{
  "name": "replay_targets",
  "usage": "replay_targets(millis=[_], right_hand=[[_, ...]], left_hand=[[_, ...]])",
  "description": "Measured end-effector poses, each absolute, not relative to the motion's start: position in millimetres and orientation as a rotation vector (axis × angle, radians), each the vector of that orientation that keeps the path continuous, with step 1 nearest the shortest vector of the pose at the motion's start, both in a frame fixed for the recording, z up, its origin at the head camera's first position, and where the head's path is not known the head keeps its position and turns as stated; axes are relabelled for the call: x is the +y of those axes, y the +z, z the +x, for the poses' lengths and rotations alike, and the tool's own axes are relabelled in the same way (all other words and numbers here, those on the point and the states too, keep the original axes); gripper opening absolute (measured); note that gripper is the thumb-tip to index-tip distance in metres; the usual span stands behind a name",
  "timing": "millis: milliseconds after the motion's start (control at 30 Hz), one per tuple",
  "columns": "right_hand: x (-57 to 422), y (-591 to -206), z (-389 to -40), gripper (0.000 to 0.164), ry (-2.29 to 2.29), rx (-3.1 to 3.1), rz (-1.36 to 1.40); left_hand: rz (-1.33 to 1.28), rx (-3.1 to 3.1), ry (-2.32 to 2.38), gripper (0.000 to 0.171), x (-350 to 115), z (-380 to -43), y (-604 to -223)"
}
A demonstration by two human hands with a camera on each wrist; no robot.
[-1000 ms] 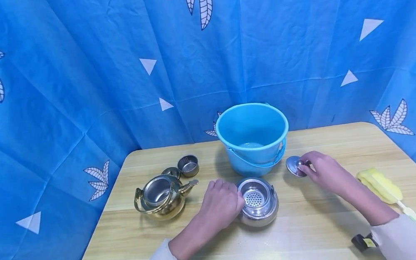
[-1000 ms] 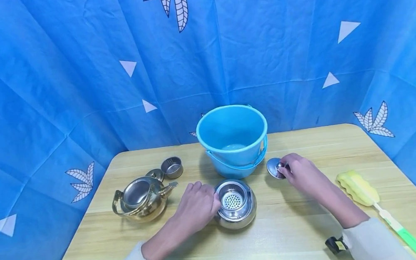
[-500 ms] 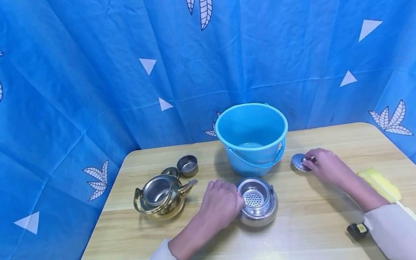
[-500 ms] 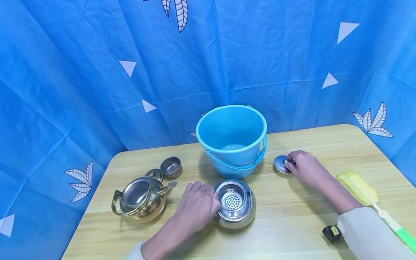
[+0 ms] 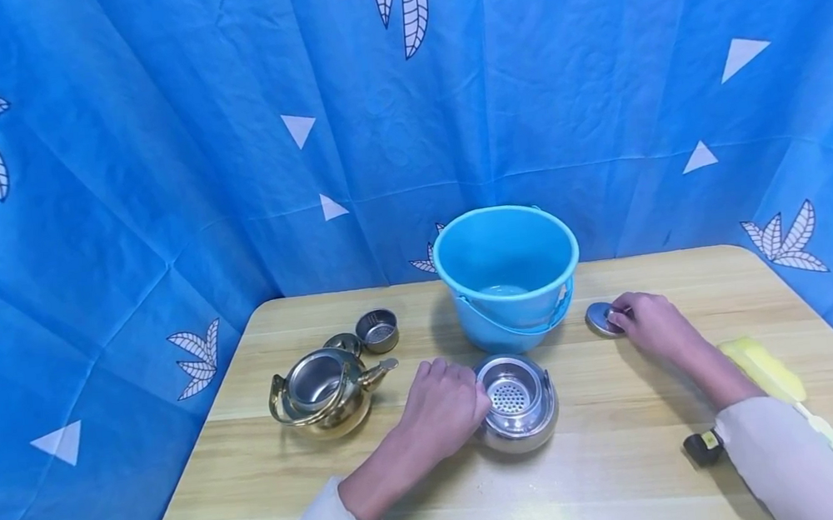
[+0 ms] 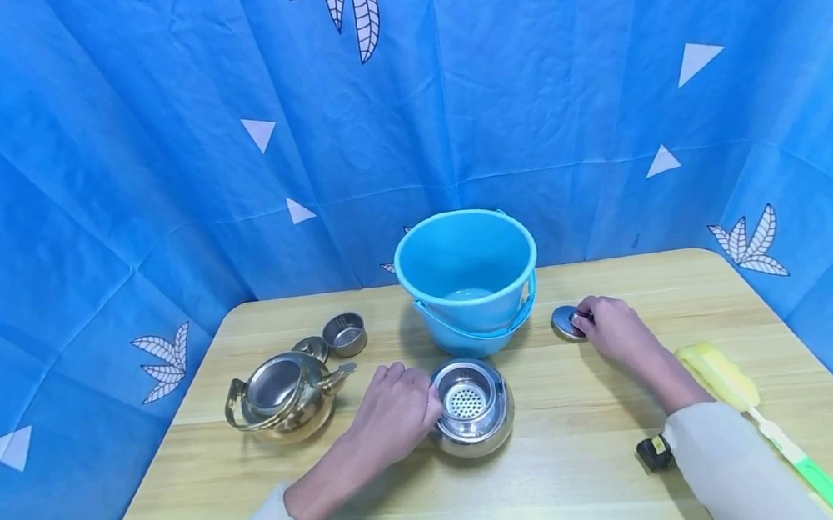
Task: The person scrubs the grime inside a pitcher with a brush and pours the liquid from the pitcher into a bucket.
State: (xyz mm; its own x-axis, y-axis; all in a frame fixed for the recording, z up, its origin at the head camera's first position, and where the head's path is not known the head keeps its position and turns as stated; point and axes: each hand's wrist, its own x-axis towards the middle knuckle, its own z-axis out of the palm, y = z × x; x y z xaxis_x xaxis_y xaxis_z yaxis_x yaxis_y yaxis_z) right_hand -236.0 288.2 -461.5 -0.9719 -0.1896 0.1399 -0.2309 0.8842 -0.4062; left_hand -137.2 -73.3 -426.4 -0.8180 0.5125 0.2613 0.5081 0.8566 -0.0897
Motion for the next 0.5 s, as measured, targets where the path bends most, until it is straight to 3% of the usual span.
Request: replay_targets(millis=[500], right_hand=[[279.9, -454.2, -236.5, 0.023, 0.534, -2.985, 0.381]], left_hand=[[-0.786, -2.725, 0.044, 0.033, -73.9, -137.0, -426.2]])
